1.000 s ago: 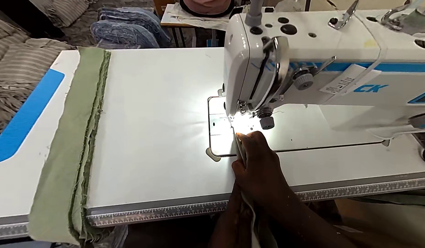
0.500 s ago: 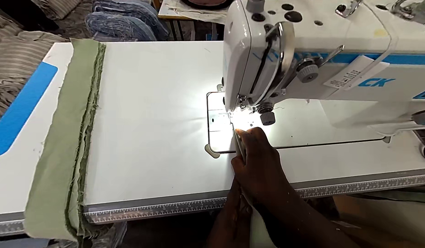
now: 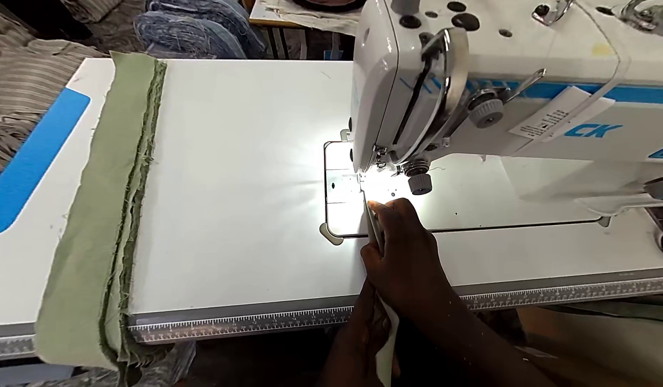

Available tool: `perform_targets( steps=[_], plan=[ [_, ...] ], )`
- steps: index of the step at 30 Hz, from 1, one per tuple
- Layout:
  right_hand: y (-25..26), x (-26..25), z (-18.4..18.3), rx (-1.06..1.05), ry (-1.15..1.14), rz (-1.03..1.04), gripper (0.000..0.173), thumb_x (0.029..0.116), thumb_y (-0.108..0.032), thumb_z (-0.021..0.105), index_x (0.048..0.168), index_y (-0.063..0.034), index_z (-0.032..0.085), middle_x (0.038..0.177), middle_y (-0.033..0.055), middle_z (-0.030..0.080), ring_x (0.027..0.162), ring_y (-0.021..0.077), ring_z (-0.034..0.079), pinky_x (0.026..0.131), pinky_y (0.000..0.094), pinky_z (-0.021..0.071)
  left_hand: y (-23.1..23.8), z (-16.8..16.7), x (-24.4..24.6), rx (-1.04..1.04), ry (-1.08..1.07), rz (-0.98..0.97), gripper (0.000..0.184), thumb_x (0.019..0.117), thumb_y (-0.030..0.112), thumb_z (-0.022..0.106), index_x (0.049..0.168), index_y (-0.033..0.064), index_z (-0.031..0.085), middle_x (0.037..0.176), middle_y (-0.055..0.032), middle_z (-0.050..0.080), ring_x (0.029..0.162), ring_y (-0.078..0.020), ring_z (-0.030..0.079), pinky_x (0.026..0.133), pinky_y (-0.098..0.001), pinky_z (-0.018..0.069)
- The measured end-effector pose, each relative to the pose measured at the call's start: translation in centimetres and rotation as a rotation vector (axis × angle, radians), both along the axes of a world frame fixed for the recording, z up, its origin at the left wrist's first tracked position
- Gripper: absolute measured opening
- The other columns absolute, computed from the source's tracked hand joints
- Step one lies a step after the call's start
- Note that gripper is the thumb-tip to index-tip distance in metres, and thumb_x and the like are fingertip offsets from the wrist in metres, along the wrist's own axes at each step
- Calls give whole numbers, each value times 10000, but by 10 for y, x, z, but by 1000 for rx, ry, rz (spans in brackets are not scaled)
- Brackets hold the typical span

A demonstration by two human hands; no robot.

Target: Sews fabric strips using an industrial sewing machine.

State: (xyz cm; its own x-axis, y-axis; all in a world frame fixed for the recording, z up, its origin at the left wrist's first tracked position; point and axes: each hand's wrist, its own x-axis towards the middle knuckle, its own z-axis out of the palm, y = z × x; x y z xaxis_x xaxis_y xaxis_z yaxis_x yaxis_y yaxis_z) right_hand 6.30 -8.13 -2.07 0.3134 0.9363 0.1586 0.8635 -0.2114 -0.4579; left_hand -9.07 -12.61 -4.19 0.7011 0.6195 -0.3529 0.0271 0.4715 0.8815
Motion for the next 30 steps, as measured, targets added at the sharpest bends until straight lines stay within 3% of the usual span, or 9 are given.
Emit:
perform_targets(
  steps=[3, 5, 7, 11, 18, 21, 25, 27, 30],
  plan=[
    [1, 0, -1, 10, 4, 0, 528, 809, -115, 747, 1327, -54, 659, 1113, 78, 584, 866, 166, 627, 667, 297, 547, 0, 5, -3, 151, 95, -53, 769, 980, -49, 493, 1610, -45, 51, 1416, -115, 559, 663, -49, 617, 532, -260, 558],
    [-1, 2, -1, 20, 6, 8, 527, 808, -110, 749, 1325, -57, 663, 1110, 79, 588, 862, 172, 628, 667, 304, 550, -1, 9, -2, 333, 193, -95, 713, 959, -38, 500, 1576, -109, 150, 1103, -101, 683, 635, -77, 635, 549, -276, 577],
    [-2, 4, -1, 26, 33, 33, 552, 789, -108, 775, 1327, -58, 658, 1098, 91, 595, 820, 192, 632, 649, 344, 560, 3, 14, 1, 700, 372, -131, 528, 1005, 78, 521, 1456, -167, 397, 843, -93, 713, 620, -151, 670, 572, -333, 586],
    [1, 8, -5, 33, 33, 33, 533, 762, -138, 744, 1292, -90, 695, 1039, 49, 601, 770, 144, 617, 610, 304, 541, 28, 40, 16, 1075, 856, -428, 387, 1004, 193, 484, 1329, 9, 586, 729, -73, 688, 621, -264, 703, 546, -441, 567],
    [30, 25, 3, -84, 105, 18, 393, 847, -159, 720, 1234, -89, 717, 1060, 84, 652, 784, 176, 646, 674, 370, 554, 70, 53, 42, 1124, 1027, -631, 245, 1034, 212, 474, 1204, 95, 605, 793, -71, 686, 742, -280, 719, 630, -442, 576],
    [30, 25, 6, -104, 103, 16, 398, 847, -170, 721, 1237, -92, 705, 1024, 81, 662, 774, 186, 653, 671, 386, 553, 75, 63, 36, 1025, 1012, -686, 294, 1075, 278, 417, 1284, 137, 569, 911, -80, 700, 854, -297, 720, 702, -480, 572],
    [-4, 25, 0, -25, 195, 54, 290, 855, -210, 721, 1135, -152, 770, 874, -26, 633, 651, 54, 591, 576, 234, 535, 87, 50, -8, 1292, 739, -188, 335, 1029, 312, 485, 1119, 168, 773, 913, -19, 716, 816, -203, 699, 666, -428, 593],
    [-22, 25, -4, 28, 363, 42, 230, 890, -254, 703, 1093, -195, 794, 852, -84, 654, 631, -12, 598, 561, 166, 542, 109, 37, -10, 1025, 656, -45, 322, 1074, 281, 437, 1195, 145, 703, 927, 75, 739, 736, -69, 718, 641, -286, 633],
    [-35, 29, 4, 56, 644, -5, 208, 922, -282, 728, 1108, -212, 790, 898, -86, 711, 662, 47, 667, 573, 214, 598, 128, 37, 17, 270, 375, 23, 377, 1108, 235, 462, 1462, 112, 505, 993, -75, 762, 734, -192, 762, 680, -335, 667]
  ],
)
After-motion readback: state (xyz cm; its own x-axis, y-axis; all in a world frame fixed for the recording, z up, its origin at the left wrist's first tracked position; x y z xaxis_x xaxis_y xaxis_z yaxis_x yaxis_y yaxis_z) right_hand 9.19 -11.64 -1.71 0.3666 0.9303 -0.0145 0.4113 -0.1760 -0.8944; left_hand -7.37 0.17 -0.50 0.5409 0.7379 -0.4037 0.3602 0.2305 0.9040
